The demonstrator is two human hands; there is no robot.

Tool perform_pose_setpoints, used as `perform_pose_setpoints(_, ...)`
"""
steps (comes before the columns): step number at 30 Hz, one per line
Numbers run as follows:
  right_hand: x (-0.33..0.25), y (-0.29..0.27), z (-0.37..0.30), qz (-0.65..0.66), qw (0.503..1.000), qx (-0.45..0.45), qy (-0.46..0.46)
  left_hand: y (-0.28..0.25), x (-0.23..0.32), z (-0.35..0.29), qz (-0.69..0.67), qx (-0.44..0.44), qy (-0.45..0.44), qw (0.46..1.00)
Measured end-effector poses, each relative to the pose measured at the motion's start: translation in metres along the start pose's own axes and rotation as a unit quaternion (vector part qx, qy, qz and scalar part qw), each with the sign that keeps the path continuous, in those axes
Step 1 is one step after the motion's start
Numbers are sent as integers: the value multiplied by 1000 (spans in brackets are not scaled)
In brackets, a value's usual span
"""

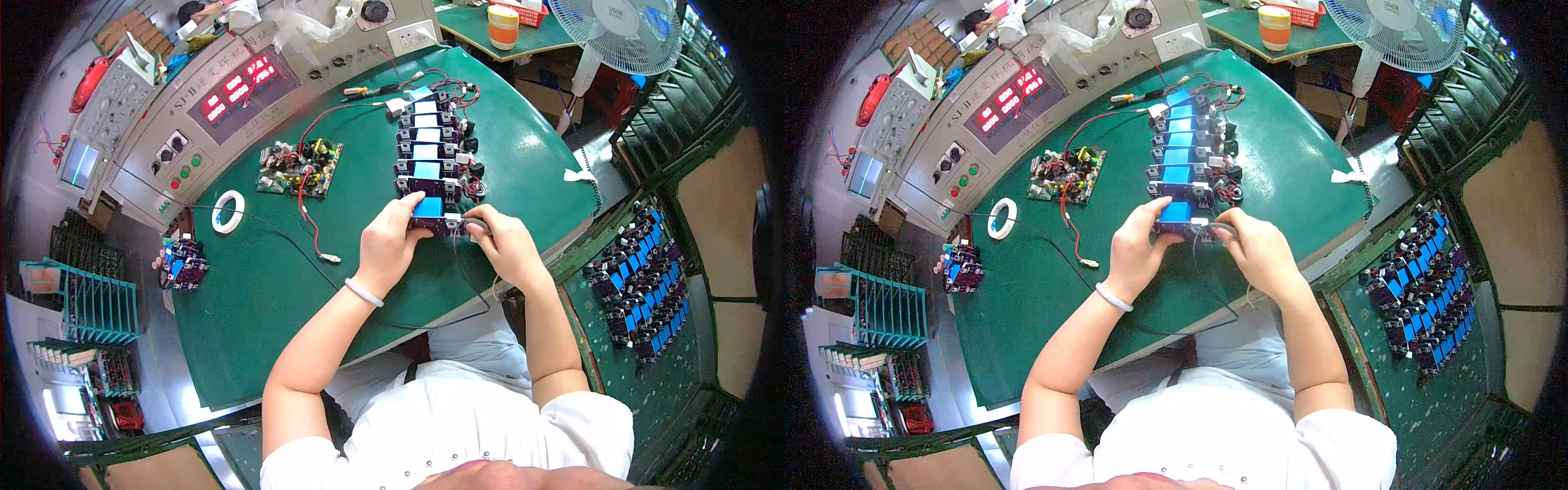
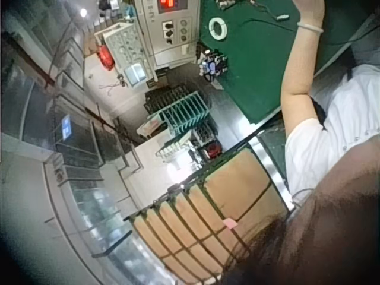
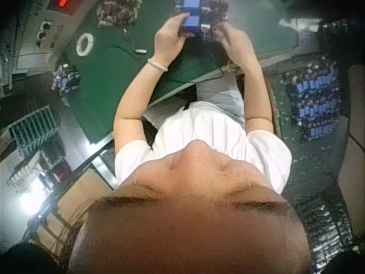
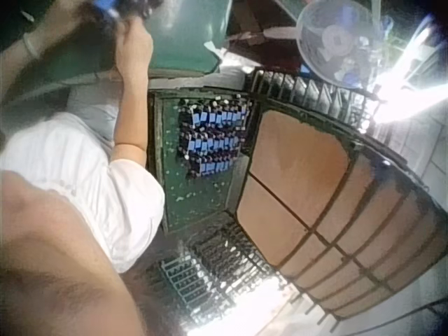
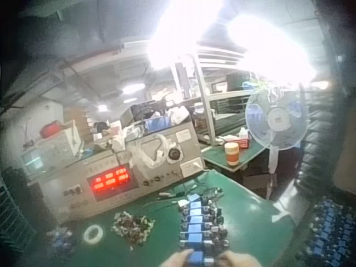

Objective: Testing and organizing circuit board components at a workbench.

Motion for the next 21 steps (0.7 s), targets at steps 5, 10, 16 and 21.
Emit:
perform_pose_setpoints(5, -6, 1, 3, -21, 999, 21, -16, 2, -11, 2, 42, 23, -33, 998)
perform_pose_setpoints(10, -10, 20, 4, -191, 971, 145, 23, 2, -11, 1, 10, 67, -55, 996)
perform_pose_setpoints(16, -8, 28, 14, -216, 959, 169, 65, 0, -14, 5, 47, 94, -57, 993)
perform_pose_setpoints(21, -14, 32, 23, -243, 956, 137, 91, -16, -17, 0, 16, 87, -40, 995)
Point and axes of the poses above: each hand's wrist, its own z-axis towards the middle knuckle, its own y-axis out of the palm, x = y × z, the point moved 6 cm from there along z, towards the middle knuckle, and after that the axes turned 9 degrees about -z, right-handed, at the moved point
